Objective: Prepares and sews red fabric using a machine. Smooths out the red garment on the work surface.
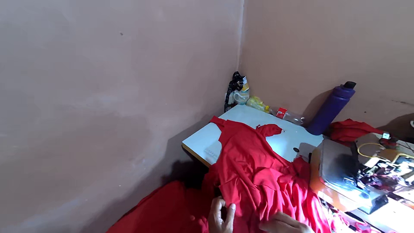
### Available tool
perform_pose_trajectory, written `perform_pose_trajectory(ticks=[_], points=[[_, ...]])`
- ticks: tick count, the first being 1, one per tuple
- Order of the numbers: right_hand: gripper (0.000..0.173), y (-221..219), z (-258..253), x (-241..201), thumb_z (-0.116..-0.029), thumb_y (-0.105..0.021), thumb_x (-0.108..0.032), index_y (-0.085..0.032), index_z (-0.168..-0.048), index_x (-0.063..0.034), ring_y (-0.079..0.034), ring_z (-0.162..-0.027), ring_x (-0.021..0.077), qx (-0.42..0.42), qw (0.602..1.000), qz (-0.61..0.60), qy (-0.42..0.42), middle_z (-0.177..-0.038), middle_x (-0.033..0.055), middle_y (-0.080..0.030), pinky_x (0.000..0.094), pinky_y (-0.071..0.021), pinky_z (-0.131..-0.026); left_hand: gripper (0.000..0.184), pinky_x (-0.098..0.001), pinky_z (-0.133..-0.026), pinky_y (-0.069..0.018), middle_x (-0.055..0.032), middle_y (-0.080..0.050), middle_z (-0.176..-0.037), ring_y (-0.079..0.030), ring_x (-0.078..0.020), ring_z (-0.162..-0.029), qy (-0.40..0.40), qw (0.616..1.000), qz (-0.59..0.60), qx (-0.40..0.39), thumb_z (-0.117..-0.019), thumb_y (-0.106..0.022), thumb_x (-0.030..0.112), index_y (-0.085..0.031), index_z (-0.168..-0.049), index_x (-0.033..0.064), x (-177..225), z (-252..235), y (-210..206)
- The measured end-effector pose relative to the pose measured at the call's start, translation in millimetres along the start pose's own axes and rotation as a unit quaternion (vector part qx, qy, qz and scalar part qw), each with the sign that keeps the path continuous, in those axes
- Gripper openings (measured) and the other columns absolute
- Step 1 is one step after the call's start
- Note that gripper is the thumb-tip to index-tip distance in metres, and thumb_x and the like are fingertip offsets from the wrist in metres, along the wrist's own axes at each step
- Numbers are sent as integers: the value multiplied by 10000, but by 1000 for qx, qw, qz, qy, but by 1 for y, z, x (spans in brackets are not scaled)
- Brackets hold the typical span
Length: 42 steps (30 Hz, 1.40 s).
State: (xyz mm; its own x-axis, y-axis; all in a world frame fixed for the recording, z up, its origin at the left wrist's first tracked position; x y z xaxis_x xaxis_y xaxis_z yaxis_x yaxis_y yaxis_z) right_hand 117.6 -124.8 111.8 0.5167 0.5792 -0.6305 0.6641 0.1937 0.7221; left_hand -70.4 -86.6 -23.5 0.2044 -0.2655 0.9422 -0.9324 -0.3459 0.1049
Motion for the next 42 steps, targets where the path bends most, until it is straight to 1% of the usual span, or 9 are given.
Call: perform_pose_trajectory(ticks=[4, 8, 13, 17, 22, 27, 30, 35, 42], points=[[296, -20, -60, 5, -960, -499, 37, -747, -1103, -36, -720, -972, 277, -36, 994, 59, 85, -1148, 154, -703, 450, -604, -770, 184, -307, -723, -552, -159, -657, -798, -646, -159, -737, -23, 998, -50, -9, -924, -650, 76, -635, -935, -107, 7, -2, 6], [311, -26, -108, 39, -992, -508, 11, -712, -1227, -13, -648, -1166, 415, -67, 988, 133, -33, -1375, 228, -603, 563, -545, -924, 173, -342, -724, -559, -151, -659, -780, -652, -175, -717, -7, 998, -37, -57, -952, -627, 65, -650, -974, -105, 18, -13, 12], [456, -37, -150, 84, -1064, -477, -350, -587, -1460, -152, -406, -1451, 425, -25, 984, 152, -94, -1592, 175, -426, 653, -324, -1133, 198, -415, -715, -572, -199, -677, -774, -679, -264, -710, -19, 994, -99, -52, -929, -665, 73, -668, -960, -122, 14, -24, 16], [561, -65, -163, 143, -1055, -378, -524, -419, -1577, -322, -182, -1571, 339, -41, 968, 180, -169, -1686, 50, -280, 740, -20, -1177, 174, -306, -680, -551, -144, -676, -745, -649, -150, -666, 14, 996, -79, -43, -929, -652, 67, -678, -938, -105, 2, -35, 7], [596, -32, -196, 203, -1056, -345, -524, -378, -1599, -281, -181, -1565, 377, 25, 946, 224, -234, -1687, 89, -267, 770, -20, -1153, 193, -310, -839, -583, -201, -756, -920, -744, -190, -835, -3, 997, -71, 1, -952, -592, -6, -749, -1020, -96, 8, -69, -23], [595, 20, -217, 265, -1079, -272, -501, -349, -1613, -250, -181, -1568, 362, 49, 936, 233, -260, -1690, 79, -263, 753, -14, -1164, 161, -426, -726, -605, -183, -747, -853, -743, -289, -763, -53, 977, -205, 10, -916, -620, 21, -763, -940, -49, 18, -117, -66], [600, 38, -225, 285, -1082, -251, -503, -380, -1601, -229, -229, -1558, 345, 70, 929, 234, -279, -1669, 64, -320, 737, -35, -1176, 247, -548, -730, -565, -209, -707, -958, -709, -379, -853, -19, 956, -285, -68, -985, -611, 182, -759, -1046, -6, 19, -142, -93], [595, 46, -226, 295, -1088, -217, -473, -447, -1568, -205, -292, -1539, 323, 103, 924, 233, -286, -1640, 59, -382, 715, -75, -1189, 462, -547, -782, -555, -217, -696, -1074, -702, -380, -962, 23, 930, -347, -119, -1046, -515, 408, -732, -1121, 8, 17, -205, -140], [499, 53, -220, 284, -1103, -328, -314, -558, -1466, -61, -378, -1482, 395, 168, 933, 177, -265, -1569, 198, -451, 649, -166, -1213, 263, -495, -866, -542, -151, -722, -1109, -701, -315, -1019, -16, 941, -313, -125, -1040, -552, 188, -777, -1095, 63, 31, -235, -148]])
Point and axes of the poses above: each hand's wrist, its own z-axis away from the middle knuckle, its own y-axis out of the back of the hand, x = y × z, the point moved 3 cm from there along -z, towards the middle knuckle
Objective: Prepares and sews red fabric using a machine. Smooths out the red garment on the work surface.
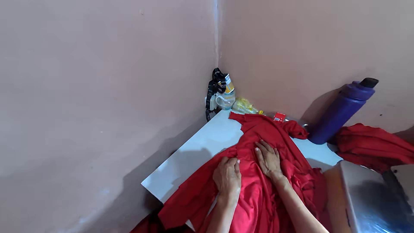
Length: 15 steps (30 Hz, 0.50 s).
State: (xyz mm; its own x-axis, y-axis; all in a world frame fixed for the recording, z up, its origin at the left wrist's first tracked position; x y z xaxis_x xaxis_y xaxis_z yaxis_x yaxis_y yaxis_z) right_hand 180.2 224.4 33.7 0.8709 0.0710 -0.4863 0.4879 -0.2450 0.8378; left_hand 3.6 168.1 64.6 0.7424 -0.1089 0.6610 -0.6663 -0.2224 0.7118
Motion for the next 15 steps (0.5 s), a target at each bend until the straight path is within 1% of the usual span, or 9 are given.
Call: perform_pose_trajectory(ticks=[3, 5, 7, 9, 10, 12, 13, 14, 15], points=[[458, 25, 6, -15, -1086, -356, -207, -630, -1316, 78, -532, -1340, 420, 62, 988, -138, 26, -1425, 280, -560, 575, -377, -1126, 281, -464, -878, -538, -214, -697, -1031, -690, -313, -965, -60, 990, 130, -1, -1062, -474, 124, -664, -1129, -72, 25, 5, 22], [518, 50, 13, -37, -1108, -264, -236, -625, -1279, 93, -616, -1199, 311, 16, 961, -275, 17, -1296, 247, -638, 460, -461, -1045, 343, -432, -922, -491, -233, -662, -1059, -640, -291, -998, -77, 973, 200, -85, -1099, -395, 156, -581, -1235, -98, 52, 13, 43], [689, 79, 25, -61, -1100, -113, -351, -659, -1193, 59, -650, -1022, 149, -45, 924, -376, 56, -1121, 137, -709, 341, -512, -922, 342, -408, -890, -515, -203, -700, -1035, -672, -254, -953, -156, 959, 211, -104, -1083, -435, 169, -637, -1202, -79, 81, 25, 66], [795, 115, 43, -83, -1061, -74, -524, -685, -1137, -20, -654, -921, 45, -86, 889, -438, 107, -1006, 11, -729, 263, -533, -826, 259, -325, -730, -505, -114, -686, -879, -630, -150, -775, -251, 936, 235, -80, -1048, -508, 145, -691, -1047, -39, 107, 41, 95], [811, 135, 53, -91, -1033, -116, -630, -697, -1102, -69, -657, -896, 26, -92, 875, -457, 128, -972, -31, -729, 249, -542, -805, 232, -293, -738, -504, -86, -697, -909, -634, -108, -810, -284, 921, 254, -83, -1034, -535, 135, -705, -1006, -21, 117, 50, 113], [760, 174, 78, -105, -933, -241, -820, -700, -1002, -218, -638, -833, -25, -111, 851, -484, 172, -901, -123, -709, 194, -527, -748, 201, -278, -871, -550, -67, -735, -1082, -682, -80, -1038, -341, 890, 276, -123, -1024, -549, 134, -715, -997, 24, 132, 68, 154], [695, 192, 93, -112, -885, -337, -850, -719, -986, -279, -641, -827, -53, -139, 832, -495, 210, -887, -158, -711, 168, -529, -748, 186, -229, -785, -543, -14, -715, -967, -667, -34, -931, -363, 877, 289, -129, -1019, -555, 144, -717, -984, 59, 139, 79, 173], [579, 208, 110, -121, -874, -426, -813, -727, -993, -333, -638, -854, -92, -178, 814, -488, 259, -902, -204, -711, 138, -524, -770, 163, -153, -609, -474, 54, -644, -778, -581, 28, -701, -383, 863, 307, -122, -1017, -566, 146, -709, -966, 87, 145, 91, 192], [440, 222, 127, -131, -894, -516, -730, -733, -1019, -368, -624, -884, -138, -218, 797, -469, 312, -932, -253, -703, 98, -513, -788, 144, -110, -509, -422, 93, -588, -673, -512, 59, -574, -397, 848, 330, -118, -1022, -568, 132, -694, -961, 97, 150, 103, 213]])
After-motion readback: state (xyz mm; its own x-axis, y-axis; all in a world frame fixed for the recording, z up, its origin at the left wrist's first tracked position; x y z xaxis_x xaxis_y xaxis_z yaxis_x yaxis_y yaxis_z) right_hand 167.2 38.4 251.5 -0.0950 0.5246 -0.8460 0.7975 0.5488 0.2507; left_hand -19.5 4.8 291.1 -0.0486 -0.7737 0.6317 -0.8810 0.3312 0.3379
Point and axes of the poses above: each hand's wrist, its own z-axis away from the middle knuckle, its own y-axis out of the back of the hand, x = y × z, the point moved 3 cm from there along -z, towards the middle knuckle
